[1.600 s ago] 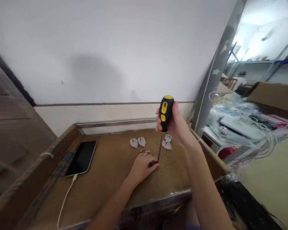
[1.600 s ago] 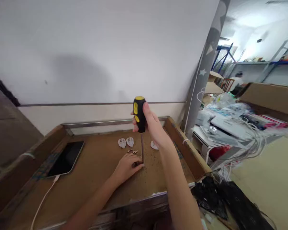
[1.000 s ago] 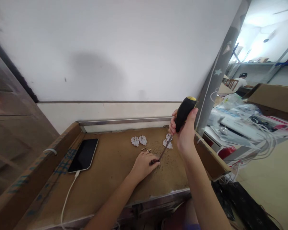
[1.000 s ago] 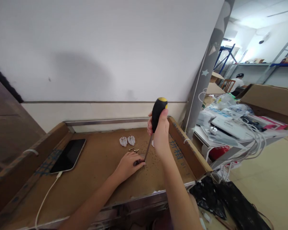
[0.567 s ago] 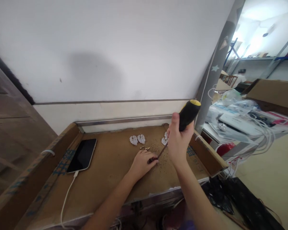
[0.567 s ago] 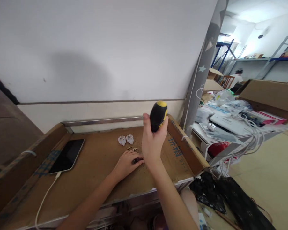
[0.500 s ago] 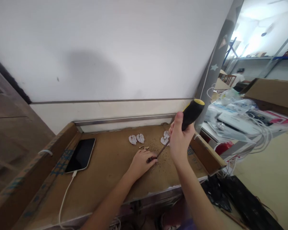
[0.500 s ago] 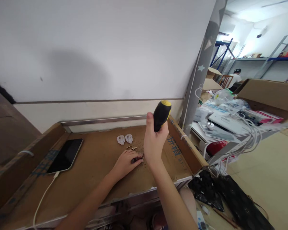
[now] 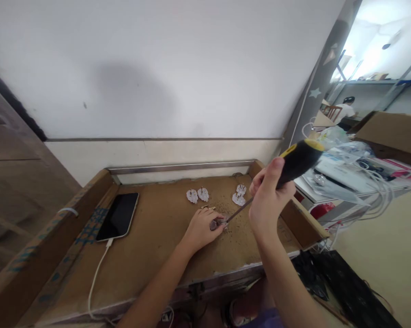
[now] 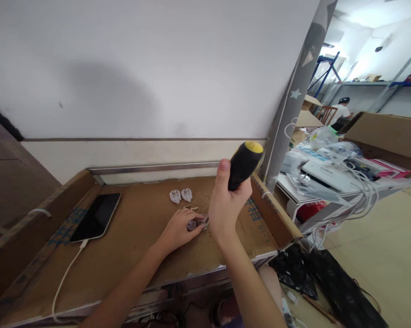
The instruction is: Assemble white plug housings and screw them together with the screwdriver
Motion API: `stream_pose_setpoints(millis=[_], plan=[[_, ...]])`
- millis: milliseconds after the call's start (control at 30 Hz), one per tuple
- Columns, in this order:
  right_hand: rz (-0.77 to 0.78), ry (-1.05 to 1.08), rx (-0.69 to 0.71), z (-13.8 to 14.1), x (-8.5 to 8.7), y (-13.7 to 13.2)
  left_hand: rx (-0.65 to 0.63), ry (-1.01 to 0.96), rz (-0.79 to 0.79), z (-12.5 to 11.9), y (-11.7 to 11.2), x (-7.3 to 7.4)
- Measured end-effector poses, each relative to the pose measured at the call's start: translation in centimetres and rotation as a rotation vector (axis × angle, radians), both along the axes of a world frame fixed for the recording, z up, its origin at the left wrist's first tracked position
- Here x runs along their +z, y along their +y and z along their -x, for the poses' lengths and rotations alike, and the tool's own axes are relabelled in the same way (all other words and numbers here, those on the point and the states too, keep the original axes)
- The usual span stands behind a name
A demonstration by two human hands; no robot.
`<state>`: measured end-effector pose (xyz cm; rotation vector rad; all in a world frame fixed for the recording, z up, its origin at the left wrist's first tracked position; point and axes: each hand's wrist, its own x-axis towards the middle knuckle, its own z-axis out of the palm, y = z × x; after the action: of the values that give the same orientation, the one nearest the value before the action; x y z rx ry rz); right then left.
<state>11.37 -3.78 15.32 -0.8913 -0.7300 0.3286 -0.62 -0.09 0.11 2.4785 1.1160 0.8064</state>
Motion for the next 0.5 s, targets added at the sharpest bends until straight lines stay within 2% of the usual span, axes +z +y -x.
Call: stream_pose_setpoints(millis=[167, 500], plan=[[0.013, 0.061, 0.050, 0.0, -0.9, 0.9, 0.023, 0.014, -0.004, 0.1, 0.1, -0.1], [0.041, 0.110, 0.076, 0.1, -1.1, 1.5, 0.022, -0.013, -0.010, -0.1, 0.2, -0.4]])
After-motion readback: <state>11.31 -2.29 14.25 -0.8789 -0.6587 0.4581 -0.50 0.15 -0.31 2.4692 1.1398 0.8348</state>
